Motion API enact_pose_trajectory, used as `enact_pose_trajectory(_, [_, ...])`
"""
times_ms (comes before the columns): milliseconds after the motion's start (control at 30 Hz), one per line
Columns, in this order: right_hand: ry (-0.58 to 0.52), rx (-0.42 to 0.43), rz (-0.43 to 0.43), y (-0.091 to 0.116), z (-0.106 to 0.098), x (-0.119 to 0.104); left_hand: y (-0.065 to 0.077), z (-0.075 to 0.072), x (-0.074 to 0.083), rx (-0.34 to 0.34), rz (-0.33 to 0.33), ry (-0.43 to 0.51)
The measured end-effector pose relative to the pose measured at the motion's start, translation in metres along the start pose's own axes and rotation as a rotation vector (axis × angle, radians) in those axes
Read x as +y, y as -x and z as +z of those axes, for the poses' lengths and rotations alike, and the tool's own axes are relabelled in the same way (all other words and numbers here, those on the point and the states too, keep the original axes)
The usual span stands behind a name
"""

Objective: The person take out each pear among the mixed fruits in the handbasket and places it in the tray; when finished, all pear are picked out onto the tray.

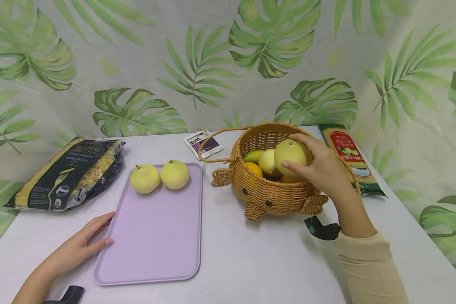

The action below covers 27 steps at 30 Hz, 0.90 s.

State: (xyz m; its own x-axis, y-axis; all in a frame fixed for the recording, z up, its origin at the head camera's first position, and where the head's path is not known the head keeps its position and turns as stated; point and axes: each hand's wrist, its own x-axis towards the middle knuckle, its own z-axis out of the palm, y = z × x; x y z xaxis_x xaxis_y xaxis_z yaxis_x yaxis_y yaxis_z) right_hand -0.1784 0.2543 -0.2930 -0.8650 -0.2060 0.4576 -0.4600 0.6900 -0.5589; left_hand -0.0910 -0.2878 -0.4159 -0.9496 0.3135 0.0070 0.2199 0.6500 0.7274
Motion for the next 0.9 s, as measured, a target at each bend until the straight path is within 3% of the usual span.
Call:
enact_pose_trajectory(133, [-0.09,0.145,-0.127,0.001,0.004,-0.01,0.0,0.0,0.001,-0.005,-0.004,0.006])
enact_pose_trajectory(200, [-0.195,0.198,-0.218,0.001,0.006,-0.018,0.0,0.0,0.0,-0.005,-0.003,0.005])
enact_pose_trajectory(367, [-0.503,0.246,-0.387,0.003,0.016,-0.052,0.0,0.001,-0.002,-0.003,-0.004,-0.009])
enact_pose_trajectory(467, [-0.573,0.238,-0.443,0.003,0.029,-0.072,0.0,0.0,-0.001,-0.003,-0.001,-0.004])
enact_pose_trajectory(700, [-0.63,0.136,-0.469,-0.003,0.071,-0.11,0.0,0.0,0.0,-0.001,0.02,0.001])
enact_pose_trajectory(900, [-0.71,0.073,-0.418,-0.011,0.119,-0.134,0.001,0.001,0.0,0.001,0.025,-0.003])
